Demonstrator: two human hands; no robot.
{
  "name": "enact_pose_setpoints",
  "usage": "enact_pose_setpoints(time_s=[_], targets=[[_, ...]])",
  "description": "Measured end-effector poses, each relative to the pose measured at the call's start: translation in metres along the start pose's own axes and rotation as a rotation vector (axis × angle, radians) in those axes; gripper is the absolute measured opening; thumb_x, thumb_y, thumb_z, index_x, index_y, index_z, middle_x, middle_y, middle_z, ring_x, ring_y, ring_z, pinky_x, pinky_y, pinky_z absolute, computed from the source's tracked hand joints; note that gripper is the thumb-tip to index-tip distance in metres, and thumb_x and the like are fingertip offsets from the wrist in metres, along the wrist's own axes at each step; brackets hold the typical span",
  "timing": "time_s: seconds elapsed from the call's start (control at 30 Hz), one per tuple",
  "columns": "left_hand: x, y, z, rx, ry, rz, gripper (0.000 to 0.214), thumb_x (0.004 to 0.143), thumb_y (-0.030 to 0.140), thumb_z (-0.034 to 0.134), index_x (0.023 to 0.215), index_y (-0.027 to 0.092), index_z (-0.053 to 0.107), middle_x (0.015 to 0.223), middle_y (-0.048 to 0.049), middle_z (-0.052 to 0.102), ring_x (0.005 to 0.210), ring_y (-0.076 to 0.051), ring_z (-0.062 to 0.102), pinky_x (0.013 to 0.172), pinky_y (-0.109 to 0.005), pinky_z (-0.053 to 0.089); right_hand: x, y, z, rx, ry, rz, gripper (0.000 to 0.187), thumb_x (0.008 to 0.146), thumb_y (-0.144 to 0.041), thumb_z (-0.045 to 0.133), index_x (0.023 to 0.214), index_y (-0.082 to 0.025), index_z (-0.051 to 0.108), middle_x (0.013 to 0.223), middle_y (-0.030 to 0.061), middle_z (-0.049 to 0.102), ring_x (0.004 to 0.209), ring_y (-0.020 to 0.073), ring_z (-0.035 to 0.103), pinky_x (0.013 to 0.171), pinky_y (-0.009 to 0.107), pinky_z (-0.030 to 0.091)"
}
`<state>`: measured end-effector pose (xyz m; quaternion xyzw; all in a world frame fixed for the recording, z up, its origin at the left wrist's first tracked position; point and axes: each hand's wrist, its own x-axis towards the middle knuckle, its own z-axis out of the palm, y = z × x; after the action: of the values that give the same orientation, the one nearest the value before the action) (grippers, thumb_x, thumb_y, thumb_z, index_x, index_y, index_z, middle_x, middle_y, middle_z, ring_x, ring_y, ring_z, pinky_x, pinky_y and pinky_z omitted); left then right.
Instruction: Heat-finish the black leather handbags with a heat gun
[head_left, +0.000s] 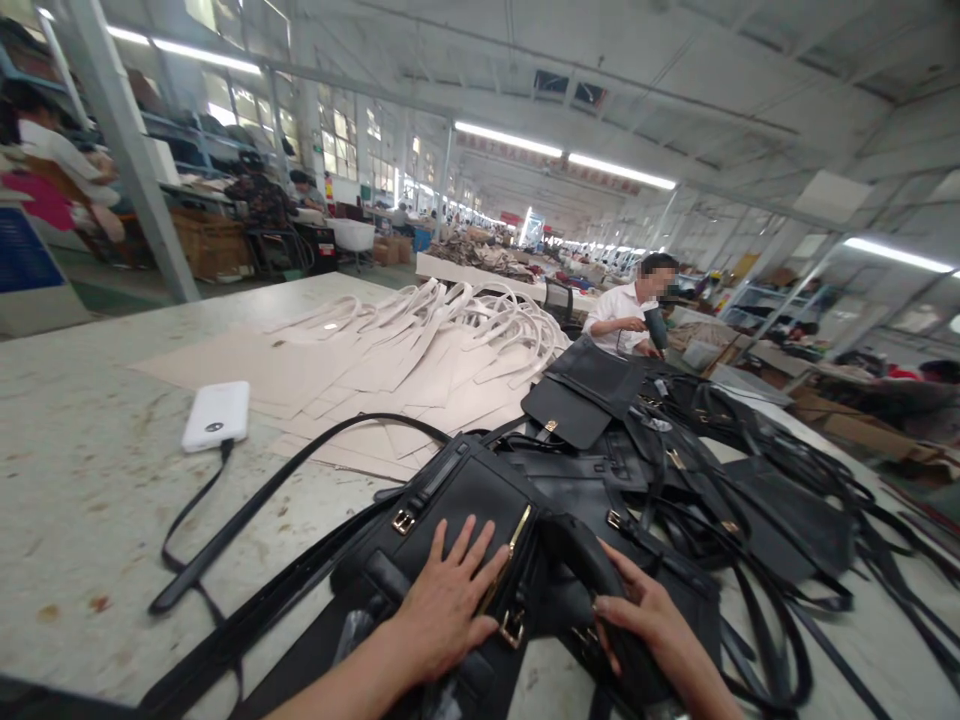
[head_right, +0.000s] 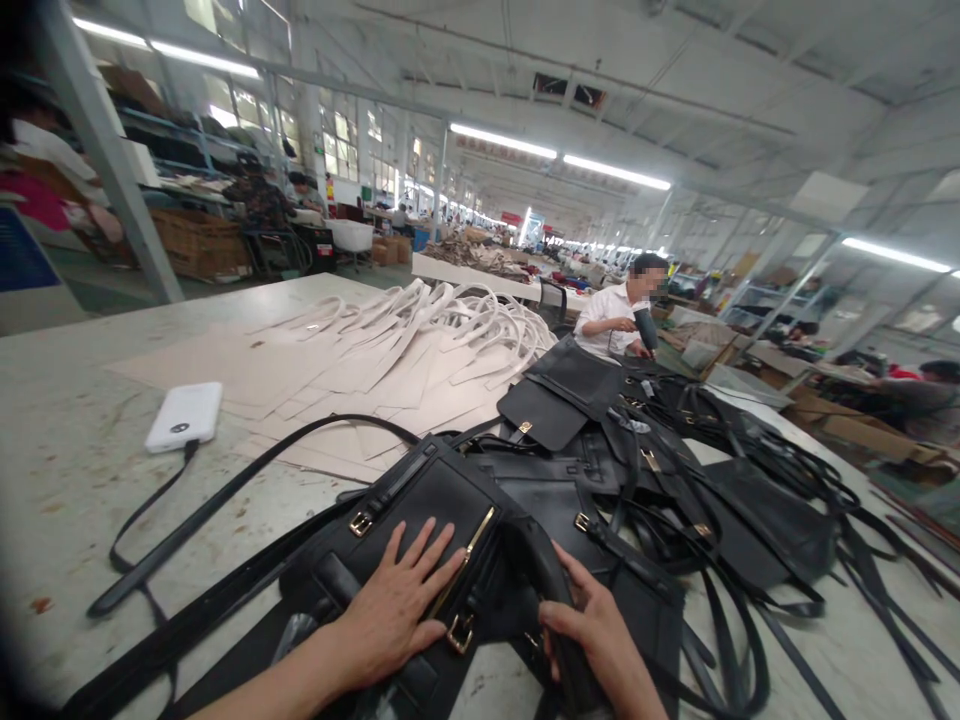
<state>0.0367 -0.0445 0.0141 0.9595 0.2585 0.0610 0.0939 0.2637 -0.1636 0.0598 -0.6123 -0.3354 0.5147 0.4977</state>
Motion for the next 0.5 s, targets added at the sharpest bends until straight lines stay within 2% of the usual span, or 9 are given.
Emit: enact_pose_setpoints(time_s=[0.13,0.23,0.3,0.4,0.5], targets=[[-0.001,0.000,-0.002,0.020,0.006,-0.001,0.077,0.072,0.041,0.054,0.134,0.031,0.009,0.143,-0.0064,0.007,0.129,-0.031,0.000,0.098,-0.059,0.001,0.027,-0.003,0.001,-0.012,0.037,-0.041,0.078,0.063,-0.024,0.065,0.129,-0.013,0.026,0.044,-0.0026,0.061,0.031,0.0128,0.050,0.030,0.021,0.041],[0.000,0.001,-0.002,0.016,-0.008,-0.001,0.077,0.072,0.039,0.054,0.134,0.031,0.008,0.143,-0.0068,0.006,0.129,-0.031,0.000,0.097,-0.060,0.001,0.049,-0.004,0.000,-0.005,0.123,-0.079,0.076,0.063,-0.025,0.066,0.128,-0.016,0.029,0.047,-0.0032,0.061,0.032,0.0135,0.051,0.032,0.023,0.043],[-0.001,0.002,-0.004,0.005,-0.021,0.010,0.077,0.072,0.039,0.054,0.134,0.030,0.009,0.143,-0.0070,0.007,0.128,-0.032,-0.001,0.097,-0.061,0.001,0.055,-0.007,-0.004,0.000,0.197,-0.099,0.079,0.064,-0.027,0.066,0.130,-0.016,0.024,0.048,-0.0041,0.061,0.034,0.0141,0.053,0.034,0.024,0.045],[-0.008,0.006,-0.009,-0.014,-0.033,0.038,0.075,0.073,0.037,0.054,0.134,0.030,0.011,0.143,-0.0067,0.009,0.128,-0.032,0.001,0.097,-0.061,0.001,0.042,-0.011,-0.013,0.003,0.255,-0.104,0.084,0.065,-0.032,0.066,0.132,-0.015,0.017,0.048,-0.0049,0.061,0.036,0.0139,0.053,0.037,0.024,0.045],[-0.019,0.010,-0.006,-0.034,-0.036,0.109,0.075,0.073,0.038,0.055,0.134,0.029,0.011,0.142,-0.0073,0.011,0.128,-0.032,0.004,0.098,-0.060,0.004,0.008,-0.006,-0.023,-0.001,0.209,-0.050,0.085,0.065,-0.036,0.066,0.132,-0.014,0.019,0.048,-0.0030,0.061,0.035,0.0146,0.053,0.037,0.024,0.043]])
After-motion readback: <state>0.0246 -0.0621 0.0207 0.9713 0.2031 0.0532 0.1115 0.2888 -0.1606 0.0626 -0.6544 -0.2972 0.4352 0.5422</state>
